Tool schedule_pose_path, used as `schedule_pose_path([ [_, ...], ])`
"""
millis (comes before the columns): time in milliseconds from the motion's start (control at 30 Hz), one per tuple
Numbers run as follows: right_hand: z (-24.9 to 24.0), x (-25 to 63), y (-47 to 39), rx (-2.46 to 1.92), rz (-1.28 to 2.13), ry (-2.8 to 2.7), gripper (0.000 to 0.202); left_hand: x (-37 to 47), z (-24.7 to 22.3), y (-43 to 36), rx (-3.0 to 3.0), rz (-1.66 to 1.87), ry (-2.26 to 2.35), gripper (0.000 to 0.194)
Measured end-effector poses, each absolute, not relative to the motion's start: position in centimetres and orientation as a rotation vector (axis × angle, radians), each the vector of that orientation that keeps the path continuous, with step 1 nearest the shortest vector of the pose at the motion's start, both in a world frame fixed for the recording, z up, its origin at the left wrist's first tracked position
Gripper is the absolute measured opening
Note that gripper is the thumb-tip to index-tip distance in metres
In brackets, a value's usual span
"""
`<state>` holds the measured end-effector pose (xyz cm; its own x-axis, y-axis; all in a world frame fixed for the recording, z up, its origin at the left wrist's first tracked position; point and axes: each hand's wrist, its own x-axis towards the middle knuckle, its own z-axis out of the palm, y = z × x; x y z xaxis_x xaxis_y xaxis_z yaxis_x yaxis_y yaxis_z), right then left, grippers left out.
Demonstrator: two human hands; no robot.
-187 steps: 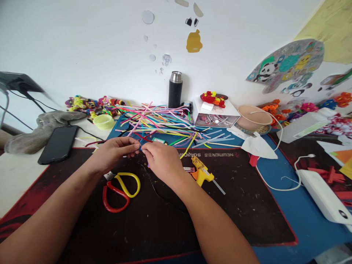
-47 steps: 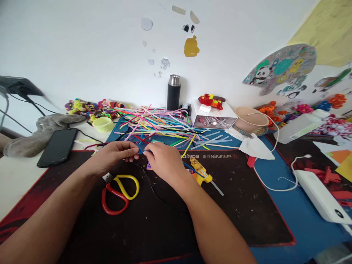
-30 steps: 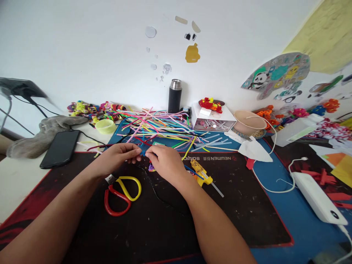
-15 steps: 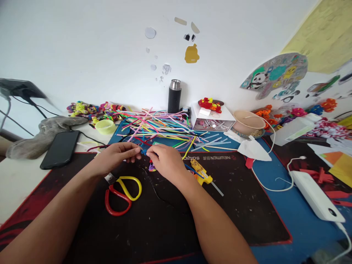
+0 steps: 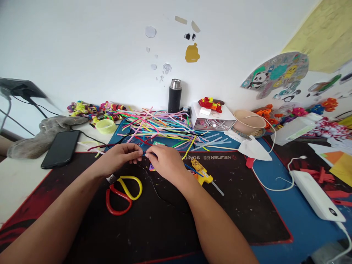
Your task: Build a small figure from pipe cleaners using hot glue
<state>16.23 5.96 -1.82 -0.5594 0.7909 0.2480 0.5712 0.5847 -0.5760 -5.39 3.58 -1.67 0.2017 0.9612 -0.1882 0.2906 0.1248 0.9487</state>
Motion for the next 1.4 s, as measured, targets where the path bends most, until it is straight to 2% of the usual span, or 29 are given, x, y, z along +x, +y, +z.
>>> schedule_pose_path([
  [300, -1.89, 16.3, 5.95, -1.094, 0.516, -2.374, 0.013, -5.38, -1.6, 3.59, 1.38, 0.76, 1.315, 0.044],
  [900, -1.81, 16.26, 5.77, -1.094, 0.492, -2.41, 0.014, -5.25, -1.84, 3.55, 1.405, 0.707, 1.311, 0.032],
  [1167, -1.82, 16.26, 5.85, -1.104, 0.458, -2.404, 0.014, -5.3, -1.78, 3.63, 1.377, 0.758, 1.336, 0.041],
  [1400, -1.61, 16.3, 5.78, -1.105, 0.449, -2.398, 0.014, -5.45, -1.81, 3.66, 1.399, 0.759, 1.339, 0.037],
])
